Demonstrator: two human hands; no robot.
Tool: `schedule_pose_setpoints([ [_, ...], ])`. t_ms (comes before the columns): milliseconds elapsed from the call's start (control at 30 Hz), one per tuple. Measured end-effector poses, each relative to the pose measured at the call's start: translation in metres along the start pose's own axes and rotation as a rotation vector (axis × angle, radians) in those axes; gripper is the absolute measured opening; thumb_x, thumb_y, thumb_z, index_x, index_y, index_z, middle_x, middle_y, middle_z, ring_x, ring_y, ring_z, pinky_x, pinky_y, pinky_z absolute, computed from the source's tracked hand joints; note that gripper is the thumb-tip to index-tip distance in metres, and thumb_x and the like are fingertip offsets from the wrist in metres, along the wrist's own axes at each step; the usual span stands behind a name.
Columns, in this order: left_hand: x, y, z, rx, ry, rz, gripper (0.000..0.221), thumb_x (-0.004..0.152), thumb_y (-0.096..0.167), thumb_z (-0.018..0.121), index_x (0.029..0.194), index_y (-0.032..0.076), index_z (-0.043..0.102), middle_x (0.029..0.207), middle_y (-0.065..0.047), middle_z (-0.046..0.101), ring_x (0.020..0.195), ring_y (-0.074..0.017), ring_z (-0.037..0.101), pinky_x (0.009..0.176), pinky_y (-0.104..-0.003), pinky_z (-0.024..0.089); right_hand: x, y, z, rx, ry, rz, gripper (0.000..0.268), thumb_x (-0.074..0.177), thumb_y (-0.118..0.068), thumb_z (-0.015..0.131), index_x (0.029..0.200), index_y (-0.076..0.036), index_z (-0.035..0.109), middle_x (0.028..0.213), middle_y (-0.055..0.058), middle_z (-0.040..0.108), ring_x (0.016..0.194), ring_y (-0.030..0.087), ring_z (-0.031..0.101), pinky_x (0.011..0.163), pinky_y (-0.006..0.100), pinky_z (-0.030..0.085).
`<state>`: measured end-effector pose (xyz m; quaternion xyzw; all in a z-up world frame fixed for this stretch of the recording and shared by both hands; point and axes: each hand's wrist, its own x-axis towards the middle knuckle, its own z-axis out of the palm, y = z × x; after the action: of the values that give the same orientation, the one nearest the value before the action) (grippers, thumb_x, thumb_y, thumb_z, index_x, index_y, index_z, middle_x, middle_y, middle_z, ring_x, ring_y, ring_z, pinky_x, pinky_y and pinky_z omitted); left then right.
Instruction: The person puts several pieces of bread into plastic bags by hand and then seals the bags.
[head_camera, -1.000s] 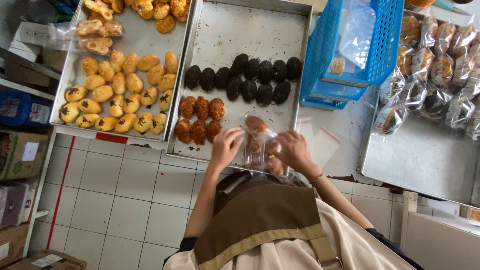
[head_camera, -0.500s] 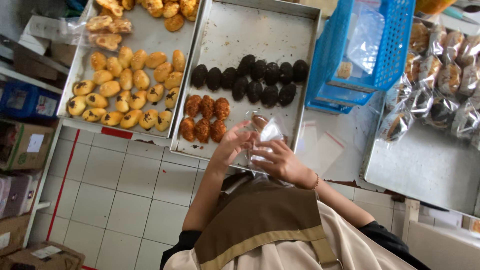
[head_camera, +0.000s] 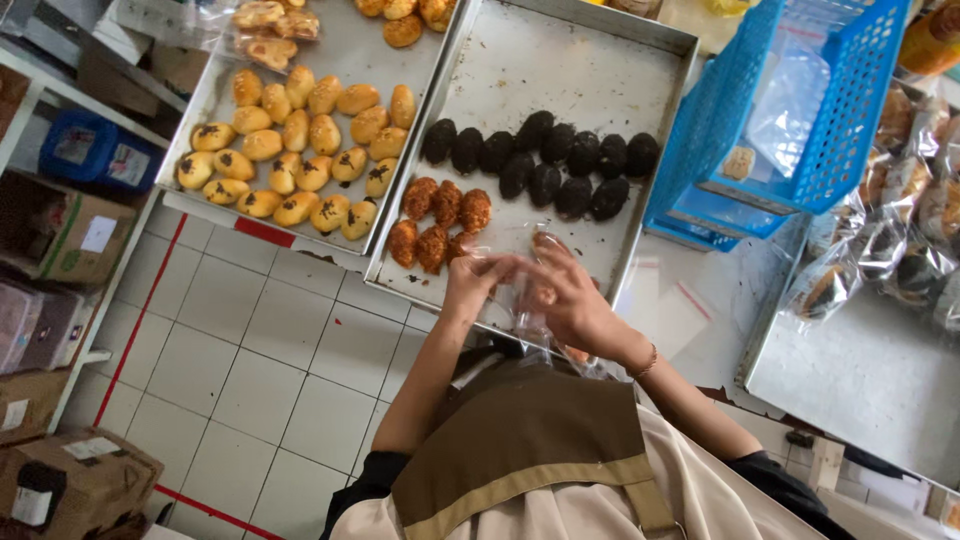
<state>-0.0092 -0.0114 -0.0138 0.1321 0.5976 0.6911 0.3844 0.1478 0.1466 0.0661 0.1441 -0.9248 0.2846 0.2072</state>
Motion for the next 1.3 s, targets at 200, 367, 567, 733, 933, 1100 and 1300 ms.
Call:
schedule_pose_setpoints([
  [200,-0.010,0.000,-0.001,0.195,0.004,0.115,0.016,0.087,0.017,0.079,0.095,0.003,0.077,0.087,-0.011,0.079,0.071,-0.0151,0.077,0.063,-0.029,0.064,0.022,0.005,0.028,0.003,0.320,0.015,0.032,0.088,0.000,0.075,0.120,-0.004,0.074,0.128,0.010,0.070,0.121,0.030,0.061,0.104,0.043,0.055],
  [367,-0.020,0.023,0.007,0.448,-0.001,0.081,0.022,0.085,0.018,0.080,0.102,0.005,0.078,0.090,-0.009,0.079,0.074,-0.0136,0.077,0.064,-0.026,0.064,0.030,0.006,0.029,-0.036,0.233,0.168,0.027,0.085,-0.013,0.083,0.110,-0.008,0.074,0.110,0.005,0.070,0.106,0.023,0.062,0.094,0.042,0.054],
  [567,-0.029,0.049,-0.001,-0.080,-0.267,-0.024,0.044,0.079,0.007,0.076,0.122,0.012,0.065,0.113,-0.005,0.074,0.102,-0.0115,0.075,0.087,-0.025,0.065,0.035,0.015,0.035,-0.323,0.272,-0.112,0.017,0.085,-0.016,0.081,0.101,-0.012,0.079,0.104,0.003,0.075,0.100,0.017,0.065,0.081,0.034,0.053],
  [733,-0.036,0.038,-0.019,0.212,-0.068,0.091,0.025,0.100,0.014,0.062,0.121,0.004,0.072,0.107,-0.013,0.076,0.089,-0.0189,0.071,0.075,-0.029,0.061,0.041,0.024,0.055,-0.337,0.179,-0.272,0.008,0.094,-0.010,0.073,0.102,-0.009,0.074,0.109,0.005,0.074,0.102,0.017,0.072,0.089,0.029,0.062],
  [933,-0.035,0.019,-0.019,0.682,0.157,0.491,0.022,0.103,0.019,0.062,0.111,0.005,0.076,0.107,-0.014,0.080,0.084,-0.0206,0.080,0.071,-0.026,0.066,0.049,0.020,0.082,0.134,-0.139,0.000,0.016,0.097,-0.010,0.068,0.093,0.005,0.069,0.084,0.016,0.071,0.063,0.021,0.066,0.056,0.030,0.058],
  [1100,-0.035,0.031,-0.038,0.514,-0.159,0.724,0.019,0.107,0.012,0.059,0.117,0.003,0.073,0.119,-0.016,0.074,0.111,-0.0223,0.074,0.096,-0.034,0.063,0.068,0.005,0.068,-0.261,-0.728,0.016,0.021,0.110,0.003,0.049,0.099,0.000,0.066,0.071,0.012,0.067,0.058,0.016,0.067,0.052,0.029,0.058],
  [1300,-0.025,0.009,-0.066,0.499,0.031,0.194,0.018,0.094,0.015,0.069,0.108,0.011,0.078,0.108,-0.005,0.080,0.092,-0.0187,0.076,0.077,-0.036,0.065,0.070,0.027,0.065,0.471,-0.188,-0.137,0.012,0.104,-0.008,0.066,0.113,-0.002,0.072,0.093,0.016,0.074,0.083,0.024,0.071,0.079,0.029,0.060],
])
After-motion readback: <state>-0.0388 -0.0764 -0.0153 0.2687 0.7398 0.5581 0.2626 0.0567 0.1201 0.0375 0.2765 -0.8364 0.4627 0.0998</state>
